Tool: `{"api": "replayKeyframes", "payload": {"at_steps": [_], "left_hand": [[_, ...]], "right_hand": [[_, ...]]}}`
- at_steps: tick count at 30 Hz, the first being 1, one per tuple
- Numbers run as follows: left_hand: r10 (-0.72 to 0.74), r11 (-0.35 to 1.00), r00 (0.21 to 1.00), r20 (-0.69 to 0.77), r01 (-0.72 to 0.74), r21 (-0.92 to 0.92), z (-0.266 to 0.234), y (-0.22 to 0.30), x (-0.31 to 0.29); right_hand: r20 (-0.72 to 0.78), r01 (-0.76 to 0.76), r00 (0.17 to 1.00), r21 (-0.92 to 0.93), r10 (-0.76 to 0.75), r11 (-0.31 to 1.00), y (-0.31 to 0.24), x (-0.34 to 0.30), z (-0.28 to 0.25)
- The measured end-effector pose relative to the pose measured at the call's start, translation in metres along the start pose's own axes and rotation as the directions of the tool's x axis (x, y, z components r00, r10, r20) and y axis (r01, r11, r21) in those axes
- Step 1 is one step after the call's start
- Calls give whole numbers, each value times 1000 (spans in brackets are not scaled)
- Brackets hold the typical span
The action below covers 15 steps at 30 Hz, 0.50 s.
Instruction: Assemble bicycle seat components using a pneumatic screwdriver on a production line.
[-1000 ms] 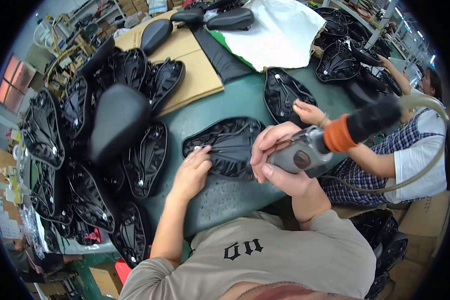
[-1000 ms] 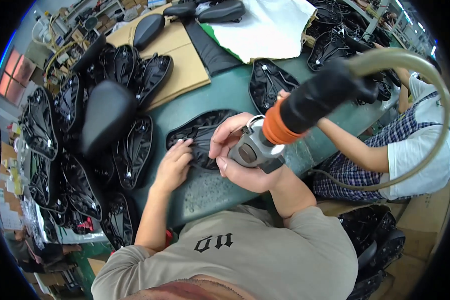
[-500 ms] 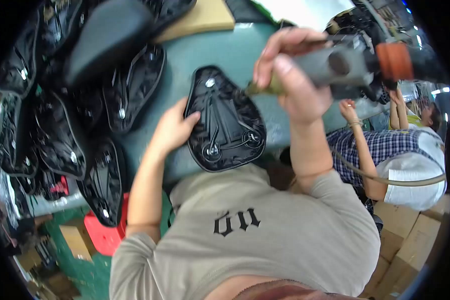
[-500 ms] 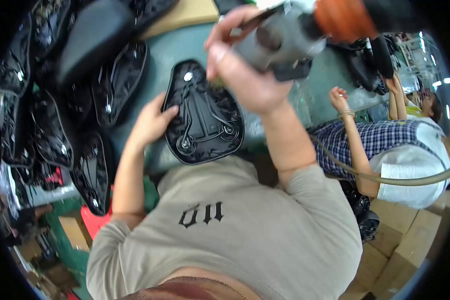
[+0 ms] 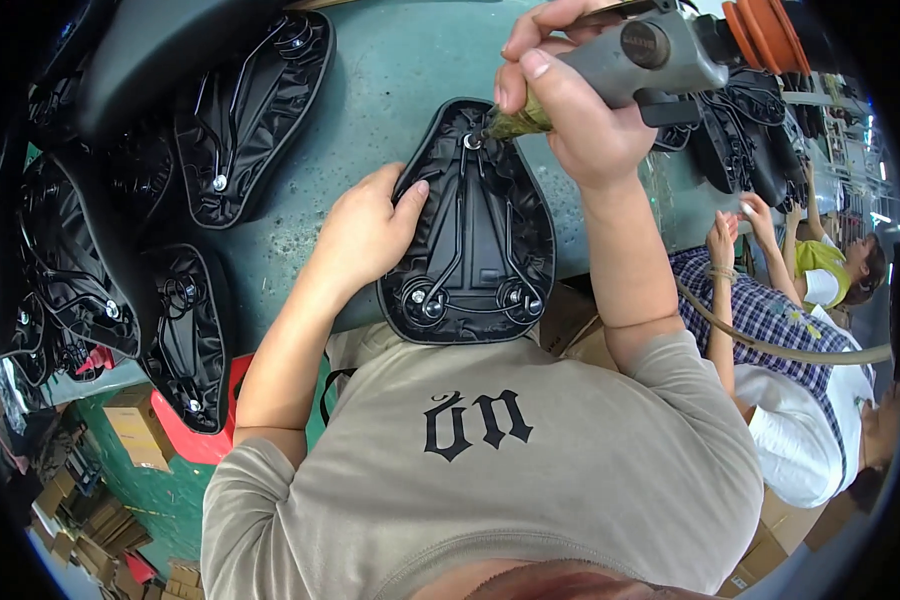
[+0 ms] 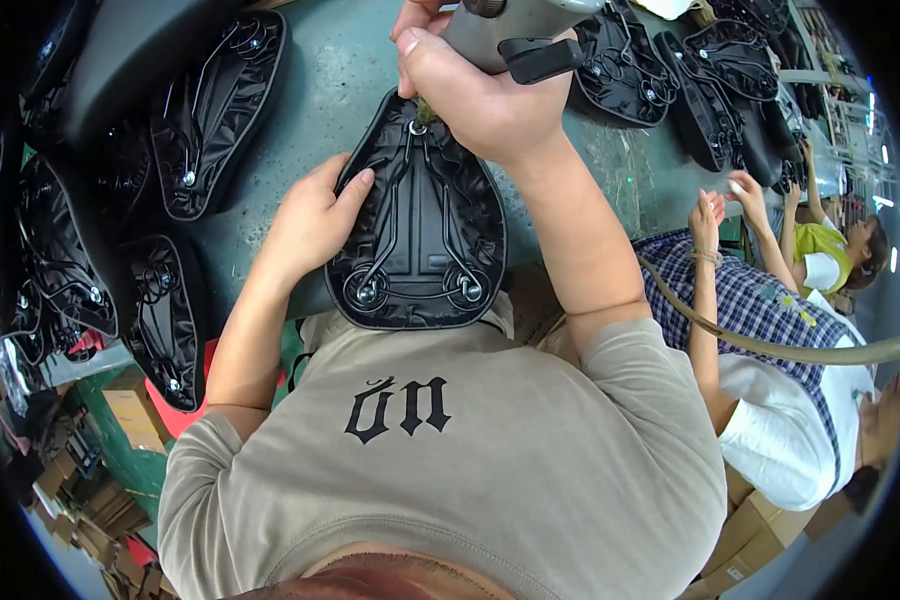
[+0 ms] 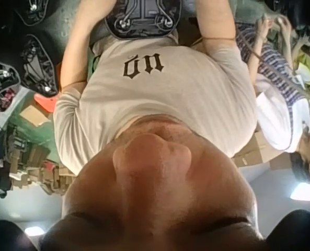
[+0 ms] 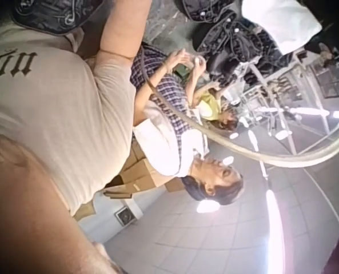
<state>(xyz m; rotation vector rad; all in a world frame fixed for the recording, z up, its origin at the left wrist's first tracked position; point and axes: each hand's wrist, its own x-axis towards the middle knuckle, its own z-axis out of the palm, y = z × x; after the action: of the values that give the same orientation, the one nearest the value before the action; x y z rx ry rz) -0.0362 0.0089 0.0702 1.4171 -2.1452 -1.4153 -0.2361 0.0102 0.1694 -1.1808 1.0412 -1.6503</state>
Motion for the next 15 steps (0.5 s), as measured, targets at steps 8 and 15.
{"api": "replayKeyframes", "payload": {"at_steps": [8,15], "left_hand": [[119,990,985,-125,-108,89,1,7,-2],[111,993,991,-74,-107,58,-4,10,-11]], "right_hand": [[108,18,994,-170,0,985,19,31,-17],[35,-14,999,-97,17,995,19,22,-3]]}}
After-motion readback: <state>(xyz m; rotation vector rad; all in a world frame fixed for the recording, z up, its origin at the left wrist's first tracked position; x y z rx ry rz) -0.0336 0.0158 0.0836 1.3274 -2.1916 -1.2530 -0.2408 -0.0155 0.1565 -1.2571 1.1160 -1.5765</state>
